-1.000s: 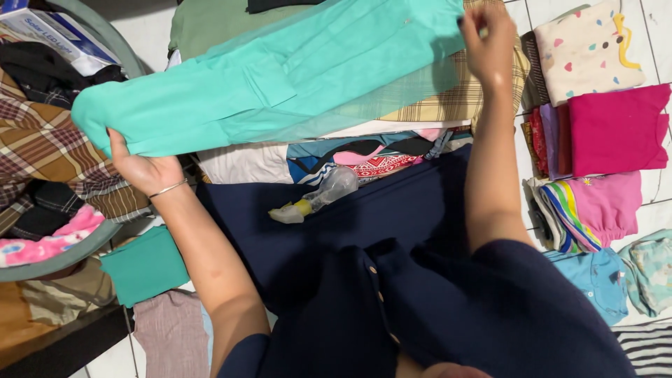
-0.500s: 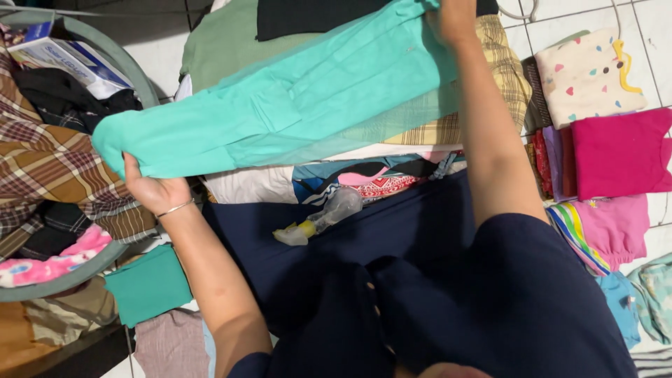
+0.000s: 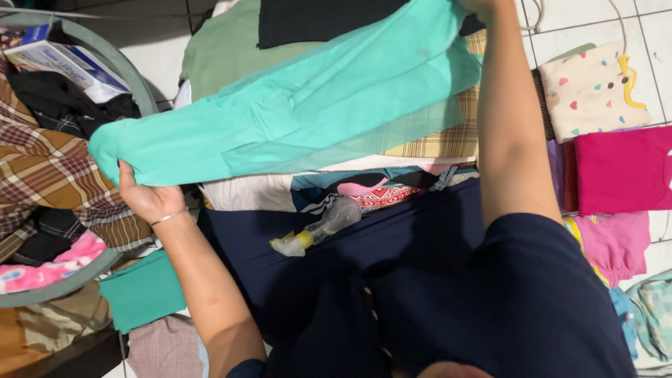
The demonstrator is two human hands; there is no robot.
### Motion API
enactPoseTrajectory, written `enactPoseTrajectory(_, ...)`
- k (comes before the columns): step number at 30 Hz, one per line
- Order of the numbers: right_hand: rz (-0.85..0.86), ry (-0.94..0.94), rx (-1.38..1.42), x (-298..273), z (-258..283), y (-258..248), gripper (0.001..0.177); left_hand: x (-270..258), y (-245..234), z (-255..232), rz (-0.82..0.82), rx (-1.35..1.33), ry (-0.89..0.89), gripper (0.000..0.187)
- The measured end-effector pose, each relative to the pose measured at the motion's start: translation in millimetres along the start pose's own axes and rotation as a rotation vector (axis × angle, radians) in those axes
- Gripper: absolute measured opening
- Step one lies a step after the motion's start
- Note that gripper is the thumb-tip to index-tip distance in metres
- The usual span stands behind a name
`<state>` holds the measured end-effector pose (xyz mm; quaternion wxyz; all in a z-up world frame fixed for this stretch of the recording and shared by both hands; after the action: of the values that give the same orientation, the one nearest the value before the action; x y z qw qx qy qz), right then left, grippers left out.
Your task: Folding various laundry items including shirts and trousers on the floor.
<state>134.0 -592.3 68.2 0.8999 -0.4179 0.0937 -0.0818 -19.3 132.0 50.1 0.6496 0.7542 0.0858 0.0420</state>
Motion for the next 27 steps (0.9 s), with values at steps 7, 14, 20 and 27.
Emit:
enactPoseTrajectory(7, 0.081, -0.035, -0.035, -3.3, -44.7, 8.9, 0.034, 4.4, -5.3, -6.2, 0.018, 0.033, 0.027, 0.046)
enactPoseTrajectory(14, 0.137, -0.186, -0.223, -37.1, -61.2, 2.7, 0.024, 4.2, 2.8, 4.3, 0.022, 0.006, -0.021, 0.047)
enactPoseTrajectory(20, -0.082, -0.278, 0.227, -48.4, -63.5, -3.9, 0.013, 6.3, 5.5, 7.1, 0.030, -0.027, -0.016, 0.047)
enactPoseTrajectory(27, -0.187, 0.007, -0.468, -103.2, -59.6, -28.3, 0.035, 13.7, -12.0, -6.0, 0.028, 0.006, 0.017, 0.045)
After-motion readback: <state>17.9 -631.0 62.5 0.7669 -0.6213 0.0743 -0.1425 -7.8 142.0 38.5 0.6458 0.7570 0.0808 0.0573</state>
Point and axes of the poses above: each hand's wrist, its own x-axis towards the middle knuckle, its own y-axis out of the palm, z = x × y, the point moved 10 cm from there along x, towards the middle knuckle, and after that the axes turned 10 degrees about -x, right-handed, at the moved point
